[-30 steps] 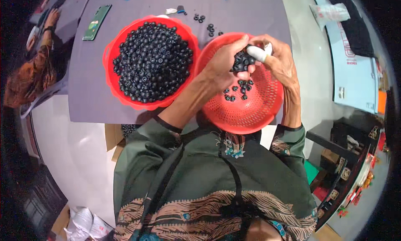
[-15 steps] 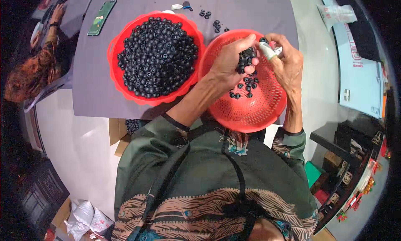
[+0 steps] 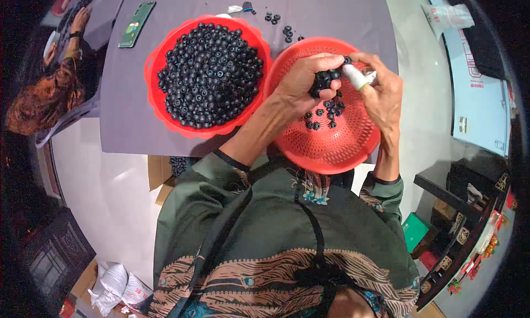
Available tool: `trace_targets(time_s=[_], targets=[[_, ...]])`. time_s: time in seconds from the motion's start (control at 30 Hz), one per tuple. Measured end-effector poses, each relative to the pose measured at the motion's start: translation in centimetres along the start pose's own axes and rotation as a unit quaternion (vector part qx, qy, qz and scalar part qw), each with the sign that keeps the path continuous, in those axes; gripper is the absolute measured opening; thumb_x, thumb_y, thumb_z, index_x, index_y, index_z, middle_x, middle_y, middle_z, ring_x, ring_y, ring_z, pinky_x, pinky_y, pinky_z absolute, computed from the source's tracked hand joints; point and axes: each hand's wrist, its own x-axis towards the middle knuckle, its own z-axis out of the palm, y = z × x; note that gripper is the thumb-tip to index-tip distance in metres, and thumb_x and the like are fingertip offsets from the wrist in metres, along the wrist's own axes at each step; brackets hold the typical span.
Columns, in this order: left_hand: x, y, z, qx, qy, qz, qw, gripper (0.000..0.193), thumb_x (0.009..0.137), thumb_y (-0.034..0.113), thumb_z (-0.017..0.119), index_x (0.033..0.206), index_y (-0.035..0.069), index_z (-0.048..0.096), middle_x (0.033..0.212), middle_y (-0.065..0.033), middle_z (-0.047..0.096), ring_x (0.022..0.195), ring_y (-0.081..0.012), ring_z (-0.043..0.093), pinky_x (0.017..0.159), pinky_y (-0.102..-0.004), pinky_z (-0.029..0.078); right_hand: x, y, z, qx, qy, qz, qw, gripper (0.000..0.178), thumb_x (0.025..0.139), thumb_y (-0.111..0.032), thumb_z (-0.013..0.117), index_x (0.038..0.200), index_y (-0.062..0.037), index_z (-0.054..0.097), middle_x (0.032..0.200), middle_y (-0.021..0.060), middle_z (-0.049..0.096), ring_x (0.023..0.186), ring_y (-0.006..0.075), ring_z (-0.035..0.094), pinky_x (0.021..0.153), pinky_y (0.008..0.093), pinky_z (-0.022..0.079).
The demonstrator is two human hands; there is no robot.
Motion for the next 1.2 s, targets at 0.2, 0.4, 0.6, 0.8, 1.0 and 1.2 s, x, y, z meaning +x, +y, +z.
trace_targets(time_s=[0.2, 0.4, 0.6, 0.8, 1.0, 1.2], targets=[[-0.1, 0.9, 0.4, 0.103, -0.05, -0.03, 0.993, 0.019, 0.083, 0.019, 0.054, 0.086, 0.001, 0.051, 0.069, -0.0026, 0.049, 0.053, -0.0052, 0.048, 0.036, -0.0151, 0.032, 0.6, 0.7, -1.9, 0.141, -0.107, 0.046, 0.983, 0.02, 0.076, -0.006, 0.061, 0.096, -0.0032, 0.06, 0.071, -0.0018, 0.055, 0.061, 0.004, 0.047, 0.054, 0.0176, 0.035], [0.2, 0.2, 1.2, 0.07, -0.067, -0.008, 0.995, 0.017, 0.084, 0.018, 0.053, 0.087, 0.001, 0.05, 0.071, -0.0024, 0.049, 0.054, -0.0059, 0.048, 0.036, -0.0158, 0.033, -0.2, 0.7, -1.0, 0.184, -0.011, 0.042, 0.982, 0.021, 0.074, -0.007, 0.064, 0.094, -0.0032, 0.06, 0.075, -0.0012, 0.057, 0.066, 0.0058, 0.05, 0.059, 0.0182, 0.039], [0.0, 0.0, 1.8, 0.082, -0.008, 0.033, 0.996, 0.016, 0.084, 0.019, 0.052, 0.086, 0.004, 0.051, 0.069, -0.0032, 0.051, 0.051, -0.0074, 0.048, 0.034, -0.0165, 0.034, 0.0, 0.8, -1.1, 0.148, 0.002, -0.007, 0.989, 0.023, 0.073, -0.01, 0.065, 0.095, -0.0041, 0.06, 0.077, -0.0008, 0.056, 0.065, 0.0057, 0.048, 0.056, 0.0187, 0.037], [-0.2, 0.1, 2.5, 0.109, -0.013, 0.033, 0.993, 0.015, 0.084, 0.02, 0.053, 0.085, 0.005, 0.051, 0.063, -0.0029, 0.05, 0.049, -0.007, 0.047, 0.035, -0.0161, 0.033, -0.3, 0.2, -1.7, 0.175, -0.005, 0.009, 0.985, 0.025, 0.073, -0.007, 0.064, 0.098, -0.0064, 0.061, 0.069, -0.0033, 0.053, 0.057, 0.0047, 0.041, 0.051, 0.0193, 0.033], [-0.4, -0.2, 2.5, 0.089, 0.004, 0.034, 0.995, 0.015, 0.083, 0.019, 0.054, 0.084, 0.004, 0.052, 0.067, -0.0035, 0.052, 0.052, -0.0074, 0.05, 0.036, -0.0169, 0.035, -0.7, -0.1, -1.4, 0.183, 0.003, 0.011, 0.983, 0.026, 0.071, -0.006, 0.064, 0.097, -0.0057, 0.061, 0.073, -0.0011, 0.055, 0.057, 0.0053, 0.044, 0.05, 0.0197, 0.035], [0.0, -0.4, 2.2, -0.026, 0.015, -0.019, 0.999, 0.013, 0.081, 0.015, 0.055, 0.084, 0.003, 0.053, 0.07, -0.0044, 0.053, 0.055, -0.0104, 0.052, 0.037, -0.0178, 0.035, -0.5, 0.6, -0.6, 0.083, 0.056, -0.046, 0.994, 0.023, 0.071, -0.006, 0.065, 0.093, -0.0051, 0.061, 0.079, 0.0007, 0.06, 0.061, 0.0062, 0.051, 0.052, 0.02, 0.039]])
